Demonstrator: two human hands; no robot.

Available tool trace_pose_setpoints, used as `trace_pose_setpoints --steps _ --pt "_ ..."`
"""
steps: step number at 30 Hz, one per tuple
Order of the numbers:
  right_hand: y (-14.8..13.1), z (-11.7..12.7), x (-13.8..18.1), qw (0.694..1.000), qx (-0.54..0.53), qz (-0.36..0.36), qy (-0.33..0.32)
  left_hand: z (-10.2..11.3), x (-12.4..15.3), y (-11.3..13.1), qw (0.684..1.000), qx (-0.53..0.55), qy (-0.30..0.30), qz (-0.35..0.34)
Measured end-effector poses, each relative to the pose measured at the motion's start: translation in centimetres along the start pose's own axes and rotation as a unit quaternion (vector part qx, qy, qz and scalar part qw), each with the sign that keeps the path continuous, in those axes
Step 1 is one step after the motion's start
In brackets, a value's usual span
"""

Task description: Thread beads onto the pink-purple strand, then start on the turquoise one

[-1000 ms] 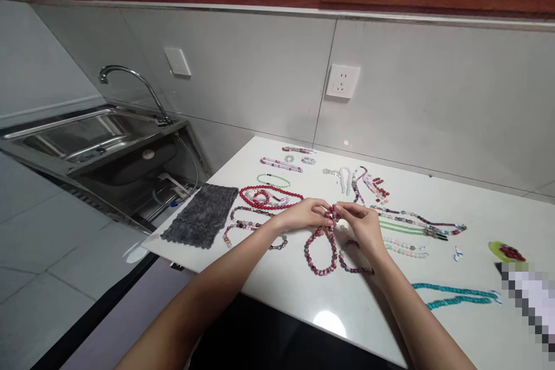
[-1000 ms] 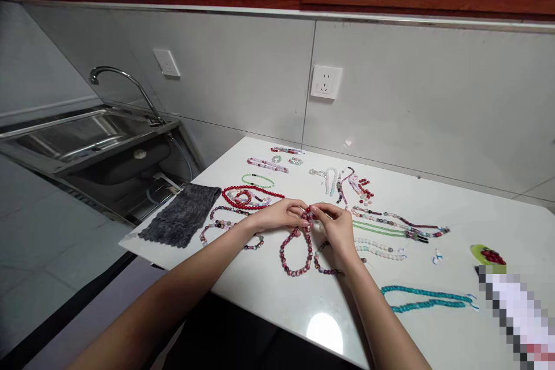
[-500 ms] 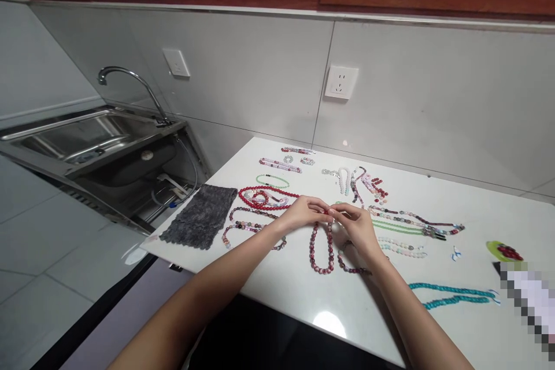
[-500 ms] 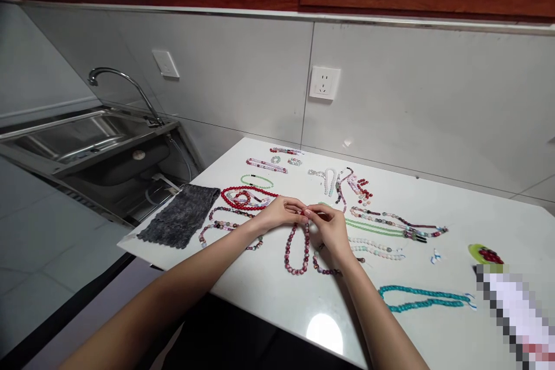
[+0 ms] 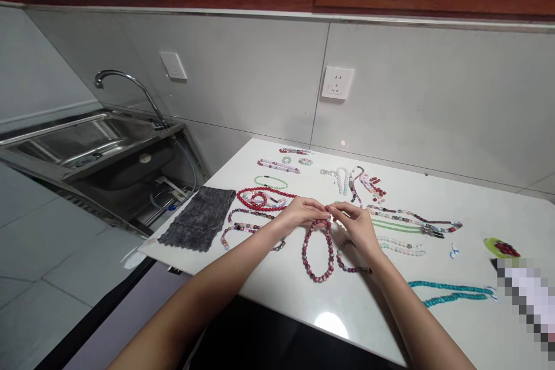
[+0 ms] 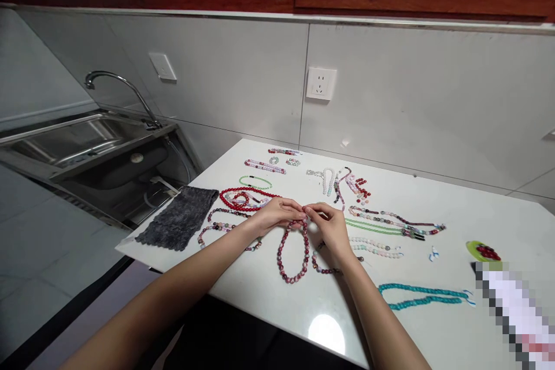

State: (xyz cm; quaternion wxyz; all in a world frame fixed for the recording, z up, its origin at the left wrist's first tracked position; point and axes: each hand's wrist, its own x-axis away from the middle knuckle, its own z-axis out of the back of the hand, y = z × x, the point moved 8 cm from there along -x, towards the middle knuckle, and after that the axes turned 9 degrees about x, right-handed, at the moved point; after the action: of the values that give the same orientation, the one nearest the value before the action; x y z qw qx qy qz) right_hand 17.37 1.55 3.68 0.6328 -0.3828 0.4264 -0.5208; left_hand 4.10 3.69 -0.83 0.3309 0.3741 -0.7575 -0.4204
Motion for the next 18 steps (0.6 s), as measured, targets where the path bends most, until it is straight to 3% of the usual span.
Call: trace_pose_setpoints --steps 18 --pt "0.7 1.3 0.2 0.996 -0.003 -0.039 0.076 0.5 -0.4 -0.3 1.000 -0.002 0.026 -0.006"
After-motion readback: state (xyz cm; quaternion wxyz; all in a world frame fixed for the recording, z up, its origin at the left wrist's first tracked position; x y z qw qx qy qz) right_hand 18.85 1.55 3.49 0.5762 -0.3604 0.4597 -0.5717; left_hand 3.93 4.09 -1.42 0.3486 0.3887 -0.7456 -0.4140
